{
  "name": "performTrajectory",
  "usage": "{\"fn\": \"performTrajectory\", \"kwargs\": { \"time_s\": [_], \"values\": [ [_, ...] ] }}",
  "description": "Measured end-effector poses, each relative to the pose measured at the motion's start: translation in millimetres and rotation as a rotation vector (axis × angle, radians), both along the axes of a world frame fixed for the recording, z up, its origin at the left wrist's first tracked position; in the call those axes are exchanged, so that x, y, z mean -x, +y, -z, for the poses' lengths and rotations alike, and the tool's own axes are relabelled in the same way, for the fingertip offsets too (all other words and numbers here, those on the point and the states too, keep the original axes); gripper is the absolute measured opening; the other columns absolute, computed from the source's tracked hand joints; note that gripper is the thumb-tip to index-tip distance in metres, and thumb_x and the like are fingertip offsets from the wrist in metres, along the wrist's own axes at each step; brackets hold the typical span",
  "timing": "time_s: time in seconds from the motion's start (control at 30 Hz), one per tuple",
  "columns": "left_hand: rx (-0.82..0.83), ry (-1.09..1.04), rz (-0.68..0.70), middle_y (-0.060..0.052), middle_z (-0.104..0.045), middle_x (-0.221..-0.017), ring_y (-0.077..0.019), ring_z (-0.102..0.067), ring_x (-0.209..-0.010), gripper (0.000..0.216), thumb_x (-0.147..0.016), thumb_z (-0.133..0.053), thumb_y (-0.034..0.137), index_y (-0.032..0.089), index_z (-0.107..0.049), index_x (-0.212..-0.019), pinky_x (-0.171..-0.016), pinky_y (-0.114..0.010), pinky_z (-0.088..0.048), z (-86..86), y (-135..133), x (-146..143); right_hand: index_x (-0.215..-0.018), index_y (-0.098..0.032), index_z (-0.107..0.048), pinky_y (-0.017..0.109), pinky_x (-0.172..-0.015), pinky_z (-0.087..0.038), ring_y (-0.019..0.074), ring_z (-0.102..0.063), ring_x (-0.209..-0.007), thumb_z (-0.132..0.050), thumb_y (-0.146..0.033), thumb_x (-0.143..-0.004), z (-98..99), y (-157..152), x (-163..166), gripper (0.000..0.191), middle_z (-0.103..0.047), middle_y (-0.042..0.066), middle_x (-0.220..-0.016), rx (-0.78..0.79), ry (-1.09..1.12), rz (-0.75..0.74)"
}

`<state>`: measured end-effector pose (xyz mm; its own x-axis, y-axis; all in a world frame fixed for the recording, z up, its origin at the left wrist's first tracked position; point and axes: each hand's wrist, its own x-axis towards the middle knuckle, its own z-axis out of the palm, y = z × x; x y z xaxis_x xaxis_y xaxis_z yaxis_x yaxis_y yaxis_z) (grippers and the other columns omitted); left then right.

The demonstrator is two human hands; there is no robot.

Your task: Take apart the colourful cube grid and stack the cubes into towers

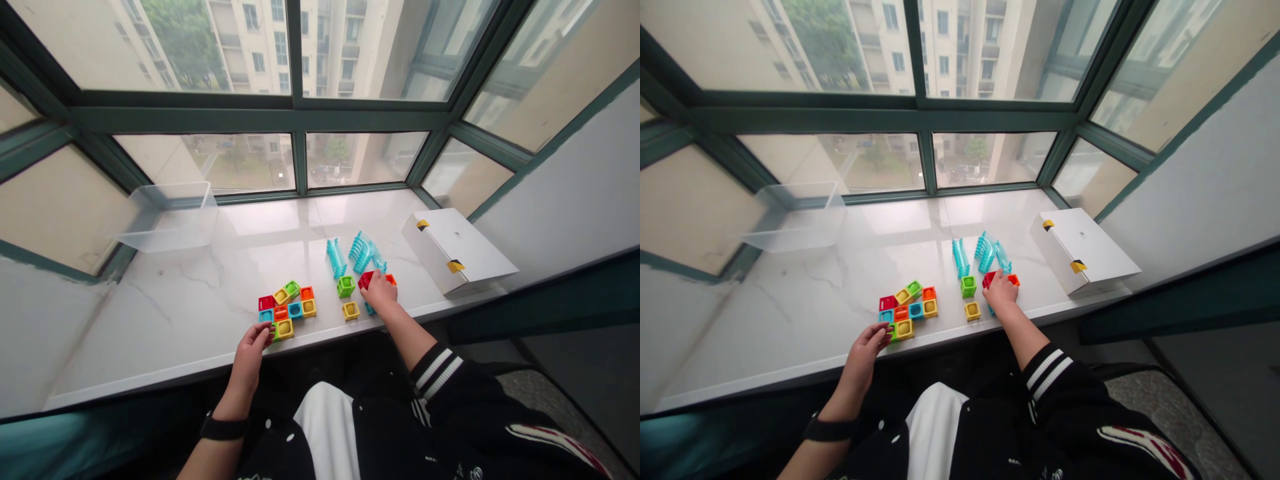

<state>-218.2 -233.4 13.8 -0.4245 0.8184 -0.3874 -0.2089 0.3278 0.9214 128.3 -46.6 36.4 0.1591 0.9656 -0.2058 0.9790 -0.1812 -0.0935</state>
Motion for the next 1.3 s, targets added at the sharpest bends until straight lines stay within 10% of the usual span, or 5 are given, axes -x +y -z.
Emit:
{"fn": "performTrajectory", "kwargs": {
  "time_s": [0.37,0.67,1.3],
  "values": [
    [-0.012,0.046,-0.017,-0.011,-0.077,-0.1,-0.0228,-0.07,-0.087,0.058,-0.068,-0.083,0.06,0.016,-0.075,-0.105,-0.085,-0.04,-0.058,-12.3,-1,5,-0.166,-0.016,-0.02,0.045,-0.095,-0.05,0.0375,-0.065,-0.121,-0.069,-0.06,-0.087,-31.8,-6,-43,0.103,-0.061,0.024,-0.139,-0.027,0.185,0.02],
    [-0.011,0.115,-0.018,-0.01,-0.076,-0.101,-0.0237,-0.069,-0.089,0.055,-0.071,-0.079,0.06,0.018,-0.074,-0.107,-0.079,-0.037,-0.057,-10.7,-1,4,-0.125,-0.017,-0.067,0.034,-0.099,-0.051,0.0213,-0.067,-0.105,-0.057,-0.016,-0.089,4.6,-35,-126,0.037,-0.066,0.012,-0.126,-0.103,0.348,-0.117],
    [-0.021,0.228,0.011,-0.011,-0.077,-0.101,-0.0264,-0.071,-0.092,0.057,-0.073,-0.077,0.065,0.018,-0.074,-0.107,-0.079,-0.038,-0.057,-18.7,-10,3,-0.151,-0.03,-0.058,0.045,-0.11,-0.044,0.0336,-0.052,-0.135,-0.06,-0.026,-0.097,34.0,-28,-96,0.055,-0.043,0.013,-0.161,-0.081,0.147,-0.143]
  ]
}}
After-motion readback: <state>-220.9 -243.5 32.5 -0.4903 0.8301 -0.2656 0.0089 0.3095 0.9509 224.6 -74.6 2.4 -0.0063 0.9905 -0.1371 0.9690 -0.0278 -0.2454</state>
